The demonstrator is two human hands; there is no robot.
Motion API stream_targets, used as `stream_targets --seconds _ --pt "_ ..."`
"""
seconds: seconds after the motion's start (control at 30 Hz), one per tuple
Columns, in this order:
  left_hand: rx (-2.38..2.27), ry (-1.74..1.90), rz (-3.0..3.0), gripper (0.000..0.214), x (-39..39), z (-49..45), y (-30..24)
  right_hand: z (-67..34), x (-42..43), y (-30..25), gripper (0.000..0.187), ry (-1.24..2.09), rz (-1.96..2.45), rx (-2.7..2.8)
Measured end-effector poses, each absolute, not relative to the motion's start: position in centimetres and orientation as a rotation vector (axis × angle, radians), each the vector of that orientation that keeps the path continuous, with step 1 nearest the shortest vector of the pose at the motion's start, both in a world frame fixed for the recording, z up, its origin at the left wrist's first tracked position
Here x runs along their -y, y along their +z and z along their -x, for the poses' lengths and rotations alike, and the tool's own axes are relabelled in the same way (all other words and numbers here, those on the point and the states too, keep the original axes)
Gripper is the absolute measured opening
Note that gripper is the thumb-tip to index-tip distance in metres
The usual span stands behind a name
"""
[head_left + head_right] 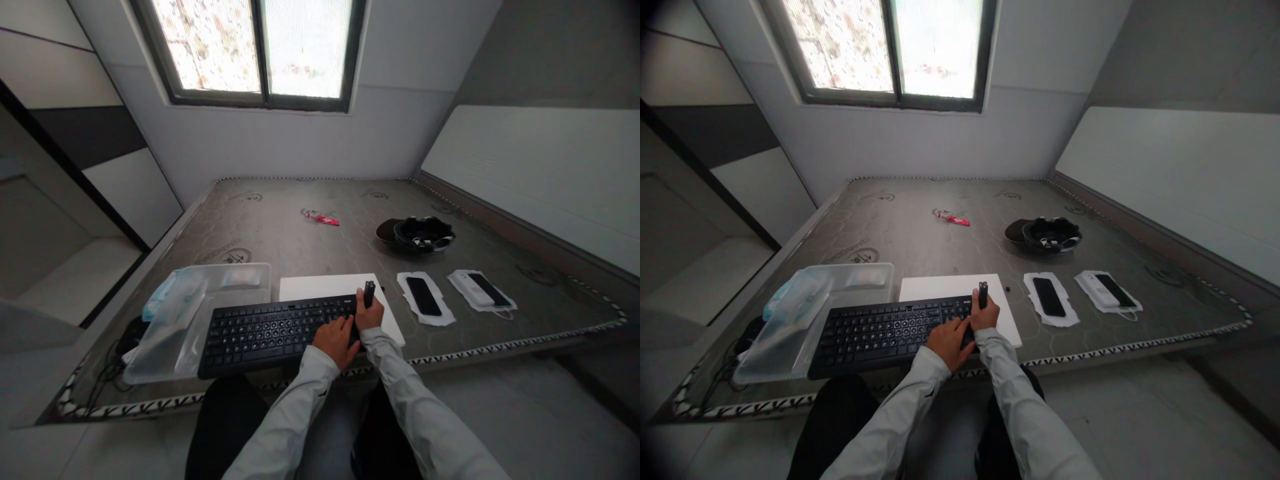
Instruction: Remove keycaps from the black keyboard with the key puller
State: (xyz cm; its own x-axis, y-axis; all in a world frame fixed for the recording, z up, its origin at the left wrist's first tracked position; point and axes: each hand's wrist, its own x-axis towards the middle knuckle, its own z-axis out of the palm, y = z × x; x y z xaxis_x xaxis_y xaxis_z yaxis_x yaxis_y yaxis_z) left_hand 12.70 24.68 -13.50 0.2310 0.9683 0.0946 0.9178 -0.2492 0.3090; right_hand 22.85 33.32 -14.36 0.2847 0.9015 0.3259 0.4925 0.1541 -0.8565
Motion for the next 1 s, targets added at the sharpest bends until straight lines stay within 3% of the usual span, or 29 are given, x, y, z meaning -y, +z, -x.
stream_targets --seconds 0.27,0.53,0.8,1.0 --pt "-1.796 0.371 -2.326 0.053 -24.6 -12.7 -13.3 -22.8 -33.3 -14.9 0.056 0.41 1.519 1.366" --pt "-1.782 0.342 -2.365 0.033 -24.5 -12.7 -13.1 -22.8 -33.3 -15.3 0.052 0.399 1.488 1.4" --pt "-1.785 0.352 -2.348 0.036 -24.5 -12.6 -13.0 -23.2 -32.7 -15.6 0.044 0.422 1.364 1.414" --pt "-1.781 0.395 -2.322 0.053 -24.4 -12.6 -12.8 -23.3 -33.4 -15.0 0.042 0.822 1.075 1.041"
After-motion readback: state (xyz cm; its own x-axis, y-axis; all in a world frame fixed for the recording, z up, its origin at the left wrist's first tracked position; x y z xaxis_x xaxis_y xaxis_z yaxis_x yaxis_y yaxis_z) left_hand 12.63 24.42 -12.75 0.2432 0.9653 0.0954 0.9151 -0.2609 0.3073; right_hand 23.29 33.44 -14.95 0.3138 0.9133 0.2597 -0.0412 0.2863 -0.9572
